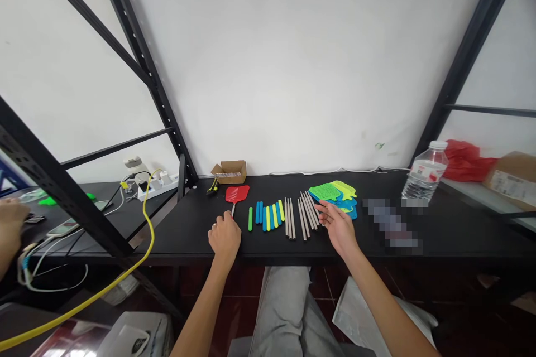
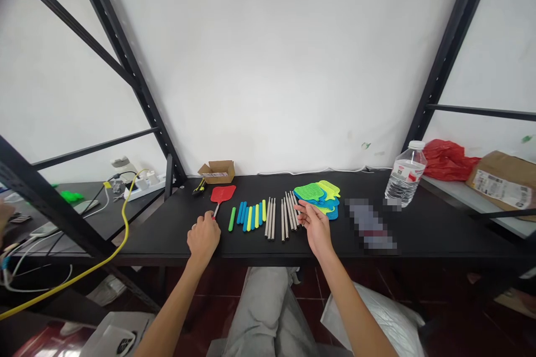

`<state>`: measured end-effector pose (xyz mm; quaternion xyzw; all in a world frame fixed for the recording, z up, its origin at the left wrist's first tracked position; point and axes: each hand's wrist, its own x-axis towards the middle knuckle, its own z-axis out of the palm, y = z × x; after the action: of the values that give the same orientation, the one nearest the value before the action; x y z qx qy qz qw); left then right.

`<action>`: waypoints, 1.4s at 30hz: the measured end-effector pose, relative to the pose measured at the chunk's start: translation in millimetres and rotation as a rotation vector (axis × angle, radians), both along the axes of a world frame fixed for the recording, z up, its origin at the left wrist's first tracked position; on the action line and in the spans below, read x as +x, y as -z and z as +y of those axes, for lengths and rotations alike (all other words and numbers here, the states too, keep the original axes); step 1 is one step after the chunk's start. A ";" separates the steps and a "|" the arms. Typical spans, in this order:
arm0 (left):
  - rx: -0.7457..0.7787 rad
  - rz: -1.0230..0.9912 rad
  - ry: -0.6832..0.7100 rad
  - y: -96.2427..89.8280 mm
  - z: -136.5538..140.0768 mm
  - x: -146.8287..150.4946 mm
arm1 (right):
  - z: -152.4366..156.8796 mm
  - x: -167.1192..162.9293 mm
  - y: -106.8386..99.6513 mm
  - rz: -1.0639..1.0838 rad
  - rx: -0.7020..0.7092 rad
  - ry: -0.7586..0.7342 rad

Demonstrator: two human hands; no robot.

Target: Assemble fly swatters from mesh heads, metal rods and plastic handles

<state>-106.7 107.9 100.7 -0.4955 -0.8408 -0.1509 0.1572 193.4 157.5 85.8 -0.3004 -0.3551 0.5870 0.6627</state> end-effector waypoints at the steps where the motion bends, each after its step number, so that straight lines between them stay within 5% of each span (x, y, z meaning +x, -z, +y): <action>1: 0.001 0.003 -0.004 0.2 0.1 -1.5 | 0.1 -0.7 0.1 -0.019 0.006 0.001; 5: 0.066 0.032 0.021 -2.0 -2.6 0.3 | 0.4 -3.8 3.3 -0.126 0.041 0.022; 11: 0.101 0.008 0.275 -2.9 0.1 28.9 | 4.1 -1.3 8.0 -0.388 0.102 0.258; 16: 0.033 -0.032 0.319 2.2 9.4 36.9 | 12.3 13.2 -0.1 -1.048 0.160 0.421; 20: 0.037 -0.056 0.355 4.6 11.4 31.0 | 18.6 20.3 -3.5 -1.476 0.181 0.366; 27: 0.048 -0.097 0.437 6.2 10.6 24.4 | 23.3 13.9 -15.4 -1.787 0.099 0.270; 35: 0.071 -0.253 0.465 7.4 10.1 18.5 | 25.1 13.5 -20.9 -1.763 0.095 0.281; 38: 0.094 -0.288 0.451 6.8 9.1 19.0 | 28.6 18.3 -16.3 -1.481 0.128 0.298; 42: 0.099 -0.298 0.415 4.8 8.2 21.7 | 33.6 18.2 -9.7 -0.906 0.025 0.083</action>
<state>-85.0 116.1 95.8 -0.6215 -0.7266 -0.2922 0.0212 211.6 191.1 95.4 -0.5330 -0.6039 0.3650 0.4670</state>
